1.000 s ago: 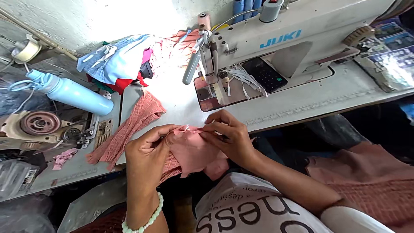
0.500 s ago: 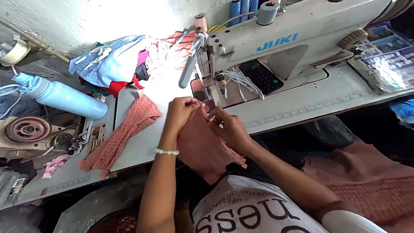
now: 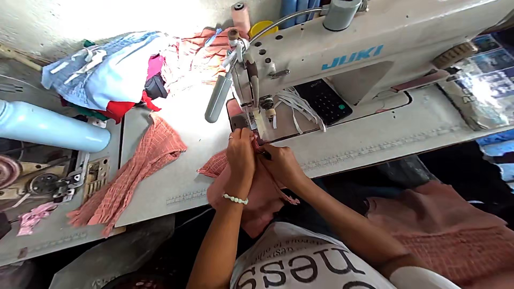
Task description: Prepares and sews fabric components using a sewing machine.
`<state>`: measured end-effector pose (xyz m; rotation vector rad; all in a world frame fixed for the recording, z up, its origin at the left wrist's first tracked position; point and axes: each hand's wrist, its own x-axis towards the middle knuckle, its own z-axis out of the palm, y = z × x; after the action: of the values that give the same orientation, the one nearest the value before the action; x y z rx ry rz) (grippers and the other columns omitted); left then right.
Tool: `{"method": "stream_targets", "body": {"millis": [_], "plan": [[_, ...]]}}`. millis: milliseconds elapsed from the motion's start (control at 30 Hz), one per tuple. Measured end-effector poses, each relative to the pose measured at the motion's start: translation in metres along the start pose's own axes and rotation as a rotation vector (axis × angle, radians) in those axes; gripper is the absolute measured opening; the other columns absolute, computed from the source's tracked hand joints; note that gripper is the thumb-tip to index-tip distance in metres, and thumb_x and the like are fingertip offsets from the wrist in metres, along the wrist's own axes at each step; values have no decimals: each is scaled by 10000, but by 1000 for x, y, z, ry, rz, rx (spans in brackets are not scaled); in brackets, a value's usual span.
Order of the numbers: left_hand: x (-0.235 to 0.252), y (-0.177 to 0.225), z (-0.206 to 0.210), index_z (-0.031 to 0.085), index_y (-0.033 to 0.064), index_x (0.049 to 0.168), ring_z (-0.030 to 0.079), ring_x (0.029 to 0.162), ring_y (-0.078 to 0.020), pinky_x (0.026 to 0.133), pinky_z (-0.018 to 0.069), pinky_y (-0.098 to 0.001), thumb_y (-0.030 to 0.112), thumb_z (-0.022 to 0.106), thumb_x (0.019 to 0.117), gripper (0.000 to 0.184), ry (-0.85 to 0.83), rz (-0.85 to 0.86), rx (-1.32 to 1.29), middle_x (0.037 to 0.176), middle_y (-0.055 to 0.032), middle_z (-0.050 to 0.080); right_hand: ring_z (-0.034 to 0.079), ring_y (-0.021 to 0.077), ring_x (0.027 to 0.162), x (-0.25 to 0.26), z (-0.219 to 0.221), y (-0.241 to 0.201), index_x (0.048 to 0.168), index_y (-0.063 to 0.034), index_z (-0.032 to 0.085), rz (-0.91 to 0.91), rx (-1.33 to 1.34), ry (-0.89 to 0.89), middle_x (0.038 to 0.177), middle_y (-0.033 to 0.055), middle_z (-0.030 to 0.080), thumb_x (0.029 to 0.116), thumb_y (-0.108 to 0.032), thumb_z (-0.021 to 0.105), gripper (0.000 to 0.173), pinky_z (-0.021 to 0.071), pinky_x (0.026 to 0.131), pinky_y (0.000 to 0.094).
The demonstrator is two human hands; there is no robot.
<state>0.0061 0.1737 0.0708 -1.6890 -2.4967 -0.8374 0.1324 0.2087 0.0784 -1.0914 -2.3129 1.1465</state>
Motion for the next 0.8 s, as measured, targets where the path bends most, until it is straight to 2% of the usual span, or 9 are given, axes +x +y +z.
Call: {"method": "stream_targets", "body": {"millis": [100,200,333,400,467,600,800], "plan": [[-14,-5,1,739,-18,1114,682,1086,-375,904,556,-500,-5,599,966,204,-28,96,24,1144,-186,717,713,342,818,-1,2,1,1030,23,740,-20,-4,24,849,182,725,977,-126,622,198,555,762,525],[-31,-16,4,700,-26,1242,640,1189,-369,992,519,-486,-13,545,984,301,-41,200,-10,1293,-181,678,727,336,859,-3,4,4,1052,15,747,-37,0,30,898,178,741,983,-133,621,206,568,794,522],[-21,-33,7,685,-31,1262,625,1187,-373,995,510,-480,-1,559,974,316,-68,335,-69,1310,-196,653,724,344,854,-3,4,4,1086,17,739,-60,-19,24,914,178,739,993,-123,610,211,570,792,528],[-7,-39,11,700,-19,1238,624,1208,-363,1024,497,-478,12,561,971,303,-69,399,-79,1297,-189,662,720,357,836,3,4,3,1085,25,738,-49,-24,31,897,190,734,988,-112,617,206,566,783,541],[2,-41,14,709,-19,1220,634,1176,-360,1000,499,-478,11,566,963,295,-60,438,-76,1265,-185,674,709,368,830,8,2,2,1111,27,727,-30,-34,27,895,199,724,991,-100,608,211,558,779,543],[11,-42,17,703,-18,1240,634,1163,-381,982,515,-485,18,569,962,310,-58,450,-62,1265,-203,667,719,385,903,17,0,1,1141,29,721,-11,-43,21,949,214,734,1001,-99,602,224,553,830,556],[18,-42,19,697,-12,1254,634,1143,-380,954,524,-479,21,568,964,320,-45,437,-45,1261,-199,665,726,372,913,24,0,1,1135,21,727,-11,-64,37,961,197,742,1002,-105,599,224,560,823,545]]}}
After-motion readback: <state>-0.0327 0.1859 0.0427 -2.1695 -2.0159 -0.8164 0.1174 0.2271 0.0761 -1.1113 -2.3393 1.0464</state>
